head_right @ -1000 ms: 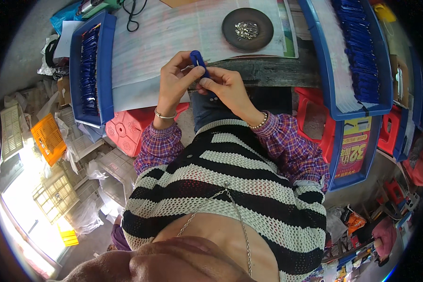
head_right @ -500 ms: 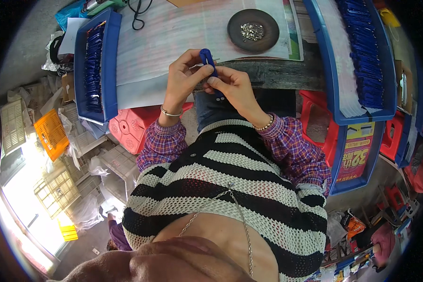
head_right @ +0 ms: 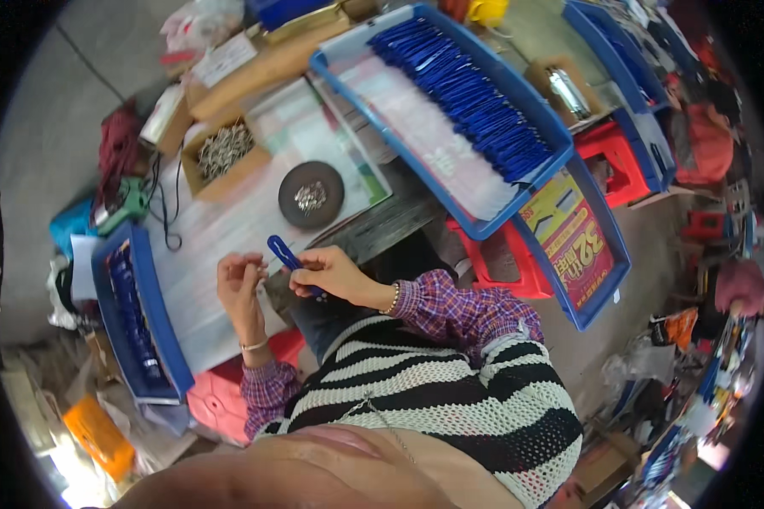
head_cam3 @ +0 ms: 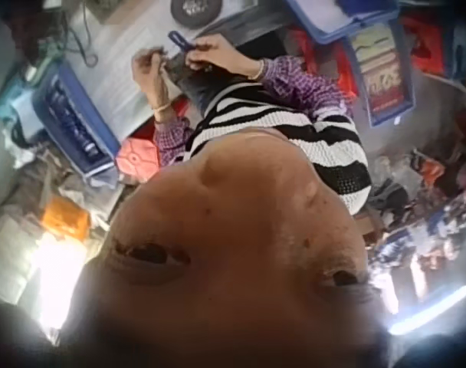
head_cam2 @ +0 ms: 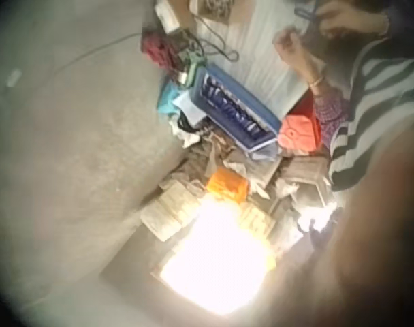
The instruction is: The person assembles plastic butterfly knives by fitting metal pins into blue handles by hand, then reaches into a box to retrieve packing material.
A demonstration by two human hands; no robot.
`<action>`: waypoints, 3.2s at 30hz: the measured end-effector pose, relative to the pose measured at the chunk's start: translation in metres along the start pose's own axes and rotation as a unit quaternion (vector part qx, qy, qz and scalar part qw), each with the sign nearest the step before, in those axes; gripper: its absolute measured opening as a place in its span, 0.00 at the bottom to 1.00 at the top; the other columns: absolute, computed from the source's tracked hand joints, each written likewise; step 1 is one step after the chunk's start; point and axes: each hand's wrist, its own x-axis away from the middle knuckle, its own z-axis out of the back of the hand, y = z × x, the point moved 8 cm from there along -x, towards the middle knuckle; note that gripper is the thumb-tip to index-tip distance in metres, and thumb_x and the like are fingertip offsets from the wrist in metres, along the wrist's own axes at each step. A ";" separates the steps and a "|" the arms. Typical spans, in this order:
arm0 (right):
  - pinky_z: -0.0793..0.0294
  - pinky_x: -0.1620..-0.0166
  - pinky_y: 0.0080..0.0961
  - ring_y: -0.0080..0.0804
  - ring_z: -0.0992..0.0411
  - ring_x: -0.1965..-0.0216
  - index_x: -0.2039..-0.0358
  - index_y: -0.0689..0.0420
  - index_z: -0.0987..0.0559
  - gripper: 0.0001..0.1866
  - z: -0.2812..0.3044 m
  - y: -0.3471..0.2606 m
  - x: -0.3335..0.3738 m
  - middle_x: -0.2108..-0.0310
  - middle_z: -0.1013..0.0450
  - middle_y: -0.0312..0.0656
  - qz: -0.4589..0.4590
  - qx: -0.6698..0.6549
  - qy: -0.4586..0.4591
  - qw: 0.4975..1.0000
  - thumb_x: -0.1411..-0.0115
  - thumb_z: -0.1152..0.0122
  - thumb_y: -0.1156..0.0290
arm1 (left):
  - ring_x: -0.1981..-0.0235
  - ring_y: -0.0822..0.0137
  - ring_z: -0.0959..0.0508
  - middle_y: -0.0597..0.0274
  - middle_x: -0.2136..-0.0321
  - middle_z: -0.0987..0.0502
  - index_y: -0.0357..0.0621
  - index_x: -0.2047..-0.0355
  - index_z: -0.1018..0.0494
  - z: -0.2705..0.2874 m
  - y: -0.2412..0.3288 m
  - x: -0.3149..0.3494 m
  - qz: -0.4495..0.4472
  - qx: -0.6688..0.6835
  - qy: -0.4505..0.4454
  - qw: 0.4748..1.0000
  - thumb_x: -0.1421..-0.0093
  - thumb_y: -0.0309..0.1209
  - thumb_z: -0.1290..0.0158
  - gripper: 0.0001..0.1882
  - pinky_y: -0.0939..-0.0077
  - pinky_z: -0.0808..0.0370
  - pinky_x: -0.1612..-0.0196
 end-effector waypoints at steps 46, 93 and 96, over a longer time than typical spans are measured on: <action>0.28 0.66 0.17 0.20 0.28 0.72 0.56 0.66 0.27 0.12 0.089 -0.041 0.065 0.71 0.26 0.38 0.025 0.011 0.109 0.994 0.39 0.46 0.75 | 0.69 0.70 0.26 0.57 0.67 0.24 0.38 0.63 0.31 -0.119 0.080 -0.012 -0.091 -0.056 -0.203 0.973 0.42 0.22 0.48 0.07 0.79 0.29 0.66; 0.25 0.64 0.16 0.20 0.27 0.70 0.55 0.64 0.27 0.13 0.077 -0.027 0.068 0.69 0.26 0.38 -0.044 0.071 0.129 0.988 0.39 0.47 0.73 | 0.59 0.57 0.24 0.35 0.48 0.35 0.42 0.37 0.51 -0.156 0.271 0.022 -0.435 0.118 -0.182 0.874 0.45 0.35 0.44 0.39 0.76 0.24 0.72; 0.25 0.65 0.16 0.20 0.27 0.71 0.55 0.65 0.27 0.13 0.088 -0.024 0.063 0.70 0.26 0.37 -0.046 0.027 0.126 0.991 0.39 0.47 0.74 | 0.60 0.57 0.24 0.35 0.49 0.35 0.42 0.37 0.51 -0.145 0.275 0.019 -0.434 0.138 -0.183 0.871 0.45 0.35 0.44 0.39 0.76 0.24 0.73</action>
